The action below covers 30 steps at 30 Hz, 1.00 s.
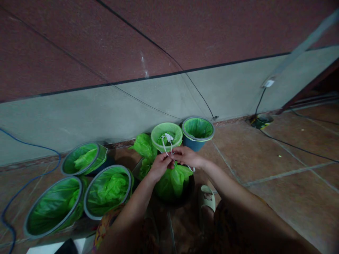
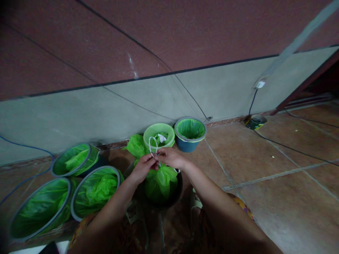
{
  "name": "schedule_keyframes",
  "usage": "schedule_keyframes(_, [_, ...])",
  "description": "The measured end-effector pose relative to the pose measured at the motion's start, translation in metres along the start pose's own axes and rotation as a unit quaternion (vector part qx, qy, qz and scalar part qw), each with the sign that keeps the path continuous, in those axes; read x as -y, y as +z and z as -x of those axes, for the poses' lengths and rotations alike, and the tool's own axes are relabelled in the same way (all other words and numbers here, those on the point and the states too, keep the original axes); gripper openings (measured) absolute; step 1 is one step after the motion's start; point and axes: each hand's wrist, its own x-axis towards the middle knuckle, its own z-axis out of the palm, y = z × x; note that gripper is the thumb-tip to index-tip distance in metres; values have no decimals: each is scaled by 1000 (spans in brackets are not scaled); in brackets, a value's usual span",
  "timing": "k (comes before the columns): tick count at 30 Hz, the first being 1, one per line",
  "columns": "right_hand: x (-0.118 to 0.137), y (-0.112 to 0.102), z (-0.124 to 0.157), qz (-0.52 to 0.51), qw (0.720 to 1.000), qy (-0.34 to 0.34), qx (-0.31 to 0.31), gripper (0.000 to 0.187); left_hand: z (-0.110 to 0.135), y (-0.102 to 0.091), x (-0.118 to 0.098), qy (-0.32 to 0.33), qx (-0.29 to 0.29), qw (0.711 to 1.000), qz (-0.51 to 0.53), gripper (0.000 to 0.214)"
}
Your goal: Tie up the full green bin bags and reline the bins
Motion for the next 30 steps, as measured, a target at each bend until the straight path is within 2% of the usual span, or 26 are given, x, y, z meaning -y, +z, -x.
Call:
schedule_keyframes(3, [-6,-6,-1,60,998,-8,-7,24,1,-4,-1,-22,-19,999,30,38])
schedule_keyframes(6, [-8,-10,0,105,994,15,-35,26,1,-7,-2,-50,-29,997,56,37])
schedule_keyframes(9, [-5,-13,3,126,992,5,2,29,1,-8,-1,-63,-51,993,82,31])
schedule_keyframes(11, [-4,-14,4,143,989,0,41,27,0,-9,0,-45,-61,994,79,25])
schedule_keyframes(13, [-6,-16,5,163,985,13,55,22,-2,-10,0,-6,-55,998,40,20])
schedule_keyframes(17, [-16,-16,2,201,979,31,18,18,-4,-12,1,64,-24,995,-73,11])
schedule_keyframes(21, [-19,-13,-1,215,976,5,-25,21,-4,-10,4,105,-38,984,-137,4])
schedule_keyframes(23, [-16,-10,-2,187,982,4,-31,22,-2,-7,5,123,-56,979,-153,8])
schedule_keyframes(26, [-11,-3,-1,64,997,33,-12,20,-1,-2,7,139,-93,975,-148,12])
schedule_keyframes(30, [-7,5,1,-83,994,74,4,26,0,1,9,131,-126,977,-110,16])
